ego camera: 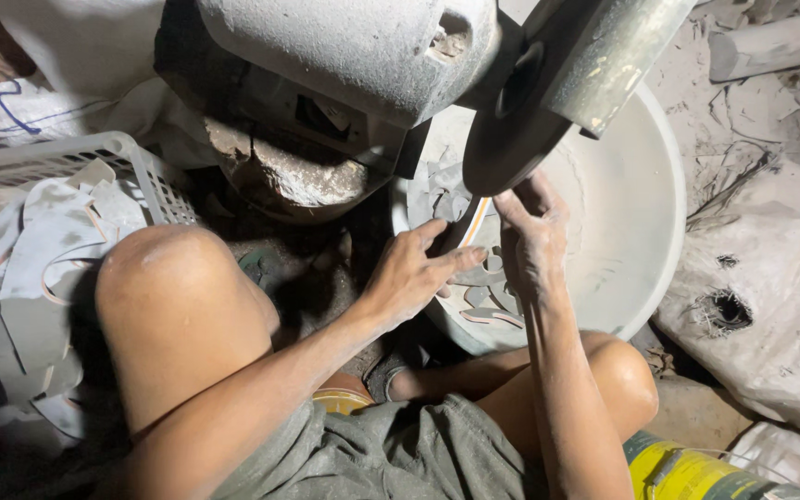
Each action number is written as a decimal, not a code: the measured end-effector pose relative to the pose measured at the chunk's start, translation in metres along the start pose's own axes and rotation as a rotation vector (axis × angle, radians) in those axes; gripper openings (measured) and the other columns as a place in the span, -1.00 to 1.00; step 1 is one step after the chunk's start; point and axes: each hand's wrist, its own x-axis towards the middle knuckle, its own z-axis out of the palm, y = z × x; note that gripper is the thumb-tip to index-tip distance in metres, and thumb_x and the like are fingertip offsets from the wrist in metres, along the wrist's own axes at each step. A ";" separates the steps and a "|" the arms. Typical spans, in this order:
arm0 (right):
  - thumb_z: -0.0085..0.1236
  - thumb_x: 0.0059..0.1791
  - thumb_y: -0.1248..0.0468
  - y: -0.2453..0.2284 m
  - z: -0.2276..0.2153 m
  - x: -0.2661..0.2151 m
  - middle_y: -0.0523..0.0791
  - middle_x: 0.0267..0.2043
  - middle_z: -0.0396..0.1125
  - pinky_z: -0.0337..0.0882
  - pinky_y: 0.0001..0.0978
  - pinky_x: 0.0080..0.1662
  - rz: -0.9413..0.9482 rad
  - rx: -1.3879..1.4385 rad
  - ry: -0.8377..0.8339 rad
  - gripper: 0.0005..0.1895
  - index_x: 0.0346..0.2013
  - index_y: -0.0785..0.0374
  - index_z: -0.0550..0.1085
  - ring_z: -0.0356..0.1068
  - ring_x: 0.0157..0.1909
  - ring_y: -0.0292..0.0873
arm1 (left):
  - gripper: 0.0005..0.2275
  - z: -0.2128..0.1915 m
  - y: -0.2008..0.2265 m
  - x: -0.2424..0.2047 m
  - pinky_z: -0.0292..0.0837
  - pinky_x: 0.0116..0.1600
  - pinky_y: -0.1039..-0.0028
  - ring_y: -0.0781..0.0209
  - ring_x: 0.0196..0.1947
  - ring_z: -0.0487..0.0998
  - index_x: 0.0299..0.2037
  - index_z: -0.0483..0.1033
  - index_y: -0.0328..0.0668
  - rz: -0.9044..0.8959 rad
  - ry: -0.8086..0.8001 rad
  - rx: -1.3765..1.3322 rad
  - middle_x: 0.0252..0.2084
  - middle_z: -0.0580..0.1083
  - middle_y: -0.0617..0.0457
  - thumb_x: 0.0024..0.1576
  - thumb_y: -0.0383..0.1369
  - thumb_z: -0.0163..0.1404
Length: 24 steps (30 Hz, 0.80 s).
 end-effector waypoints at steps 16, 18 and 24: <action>0.22 -0.03 0.37 0.013 -0.020 -0.060 -0.02 0.07 0.25 0.15 -0.49 -0.08 0.125 0.309 -0.095 -0.27 0.43 0.51 0.32 0.16 -0.08 -0.26 | -0.34 0.001 0.024 -0.074 0.43 0.28 0.14 -0.03 0.18 0.54 0.23 0.38 -0.44 0.052 -0.053 0.259 0.17 0.51 -0.29 0.04 -0.06 0.18; 0.18 -0.02 0.36 0.005 -0.016 -0.046 0.01 0.20 0.36 0.25 -0.54 -0.01 0.049 0.276 -0.114 -0.35 0.37 0.52 0.32 0.29 0.01 -0.26 | -0.23 0.007 0.020 -0.051 0.30 0.35 0.11 -0.10 0.29 0.45 0.32 0.27 -0.49 0.075 -0.057 0.192 0.29 0.37 -0.38 0.05 0.02 0.14; 0.11 0.04 0.42 -0.007 0.005 0.001 -0.04 0.06 0.39 0.35 -0.51 0.09 -0.013 0.231 -0.072 -0.54 0.23 0.54 0.39 0.38 0.04 -0.27 | -0.01 0.002 0.000 0.008 0.32 0.36 0.03 -0.26 0.37 0.27 0.35 0.11 -0.71 0.011 -0.002 0.106 0.38 0.11 -0.59 0.03 0.17 0.16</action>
